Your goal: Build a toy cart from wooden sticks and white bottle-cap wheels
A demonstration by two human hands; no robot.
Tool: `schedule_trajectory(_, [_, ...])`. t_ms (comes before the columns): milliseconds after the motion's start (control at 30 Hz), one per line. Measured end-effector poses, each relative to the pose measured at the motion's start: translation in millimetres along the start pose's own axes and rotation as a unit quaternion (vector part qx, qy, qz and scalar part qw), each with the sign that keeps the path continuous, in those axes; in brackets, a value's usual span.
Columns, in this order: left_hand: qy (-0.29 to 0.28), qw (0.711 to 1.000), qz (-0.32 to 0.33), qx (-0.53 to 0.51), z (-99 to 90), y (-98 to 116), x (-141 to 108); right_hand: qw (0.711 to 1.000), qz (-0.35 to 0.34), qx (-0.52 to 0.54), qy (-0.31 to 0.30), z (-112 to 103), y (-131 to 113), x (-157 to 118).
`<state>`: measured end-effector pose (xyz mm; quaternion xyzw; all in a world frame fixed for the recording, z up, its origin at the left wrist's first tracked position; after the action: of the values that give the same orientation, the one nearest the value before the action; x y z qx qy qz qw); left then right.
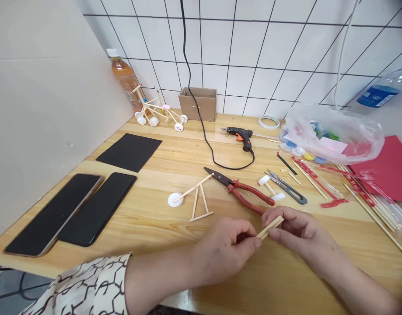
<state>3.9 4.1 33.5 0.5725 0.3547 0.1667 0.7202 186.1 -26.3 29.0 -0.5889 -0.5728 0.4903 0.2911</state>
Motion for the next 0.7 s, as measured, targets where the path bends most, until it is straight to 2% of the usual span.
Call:
schedule_trajectory(100, [-0.004,0.998,-0.039,-0.046,-1.0,0.0,0.5,0.999,0.006,0.017,0.028,-5.1,0.8,-1.0])
schedule_trajectory(200, [-0.011,0.995,-0.05,-0.082,-1.0,-2.6,1.8,0.996,0.019,0.038,0.078,-6.9,-1.2,-1.9])
schedule_trajectory(300, [-0.015,0.992,-0.063,-0.106,-0.3,-3.9,2.6,0.993,0.038,0.052,0.101,-5.4,-4.0,-2.3])
schedule_trajectory(400, [-0.02,0.987,-0.079,-0.139,0.3,-2.4,2.7,0.993,0.042,0.066,0.085,-5.5,-4.2,-1.9])
schedule_trajectory(567, [-0.033,0.975,-0.098,-0.195,0.2,-0.8,3.1,0.995,0.031,0.09,0.02,-9.0,0.4,-1.3])
schedule_trajectory(700, [-0.042,0.974,-0.1,-0.198,0.0,-2.2,3.7,0.995,0.035,0.093,0.007,-9.2,4.1,-2.0])
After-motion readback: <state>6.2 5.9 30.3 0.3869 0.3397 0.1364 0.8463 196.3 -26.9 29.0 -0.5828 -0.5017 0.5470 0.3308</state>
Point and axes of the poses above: each hand's wrist, its own x-axis towards the middle knuckle, its own z-axis out of the palm, y = z × x, the point moved 1 cm from there along x, towards the middle knuckle, and after that the axes turned 14 degrees about -x, right-handed, at the moved point
